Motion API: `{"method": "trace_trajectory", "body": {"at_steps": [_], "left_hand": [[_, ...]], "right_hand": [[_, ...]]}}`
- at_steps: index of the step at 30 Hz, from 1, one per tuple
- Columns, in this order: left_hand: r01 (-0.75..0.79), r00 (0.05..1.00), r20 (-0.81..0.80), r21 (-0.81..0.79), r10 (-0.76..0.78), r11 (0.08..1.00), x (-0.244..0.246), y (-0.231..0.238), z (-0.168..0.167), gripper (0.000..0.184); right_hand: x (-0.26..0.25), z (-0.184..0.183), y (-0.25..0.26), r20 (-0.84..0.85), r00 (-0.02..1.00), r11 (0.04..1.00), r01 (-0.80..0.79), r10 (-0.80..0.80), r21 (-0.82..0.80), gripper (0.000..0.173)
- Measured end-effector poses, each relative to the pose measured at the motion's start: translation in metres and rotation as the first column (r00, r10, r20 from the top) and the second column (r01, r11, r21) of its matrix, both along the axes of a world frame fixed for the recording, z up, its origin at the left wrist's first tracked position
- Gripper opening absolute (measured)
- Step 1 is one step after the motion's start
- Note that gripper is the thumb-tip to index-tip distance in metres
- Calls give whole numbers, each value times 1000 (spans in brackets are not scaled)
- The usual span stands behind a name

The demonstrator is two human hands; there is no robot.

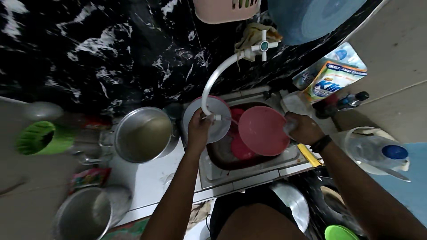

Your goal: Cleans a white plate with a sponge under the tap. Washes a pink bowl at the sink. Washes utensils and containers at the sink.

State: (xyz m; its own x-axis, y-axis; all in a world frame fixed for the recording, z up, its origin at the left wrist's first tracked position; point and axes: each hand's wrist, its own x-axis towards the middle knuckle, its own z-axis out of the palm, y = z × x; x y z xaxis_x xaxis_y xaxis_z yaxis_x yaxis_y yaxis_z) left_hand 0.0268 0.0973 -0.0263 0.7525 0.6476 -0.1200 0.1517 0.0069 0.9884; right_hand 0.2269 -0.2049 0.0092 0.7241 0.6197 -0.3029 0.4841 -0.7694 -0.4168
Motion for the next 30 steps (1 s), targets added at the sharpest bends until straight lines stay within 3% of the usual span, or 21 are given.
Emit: {"method": "trace_trajectory", "body": {"at_steps": [4, 7, 10, 12, 15, 20, 25, 30], "left_hand": [[-12, 999, -32, -45, 10, 999, 1, -7, -7, 40], [117, 989, -82, -74, -123, 990, 1, -24, -25, 35], [298, 914, -288, -3, -286, 955, 13, -48, -42, 43], [318, 886, -377, 66, -271, 946, 27, -62, -55, 46], [344, 866, -445, 197, -229, 918, 45, -72, -70, 32], [546, 725, -613, 237, -313, 803, 57, -74, -54, 32], [561, 756, -576, 323, -312, 762, 52, -66, -54, 30], [343, 874, -435, 239, -215, 909, 54, -54, -43, 28]], "right_hand": [[2, -1, -6, 6, 1000, 1000, 7, -7, -3, 28], [2, 2, -10, -13, 1000, 1000, 20, -19, 9, 25], [1, 4, -13, -13, 1000, 1000, 9, -9, 20, 24], [1, 5, -13, -18, 1000, 1000, 2, -2, 29, 22], [-1, 8, -16, -10, 1000, 998, 0, 1, 61, 22], [3, 8, -27, -6, 1000, 999, 15, -14, 48, 24], [9, 5, -36, -30, 998, 998, 54, -54, 14, 22], [15, 4, -40, -49, 996, 997, 75, -75, 14, 24]]}}
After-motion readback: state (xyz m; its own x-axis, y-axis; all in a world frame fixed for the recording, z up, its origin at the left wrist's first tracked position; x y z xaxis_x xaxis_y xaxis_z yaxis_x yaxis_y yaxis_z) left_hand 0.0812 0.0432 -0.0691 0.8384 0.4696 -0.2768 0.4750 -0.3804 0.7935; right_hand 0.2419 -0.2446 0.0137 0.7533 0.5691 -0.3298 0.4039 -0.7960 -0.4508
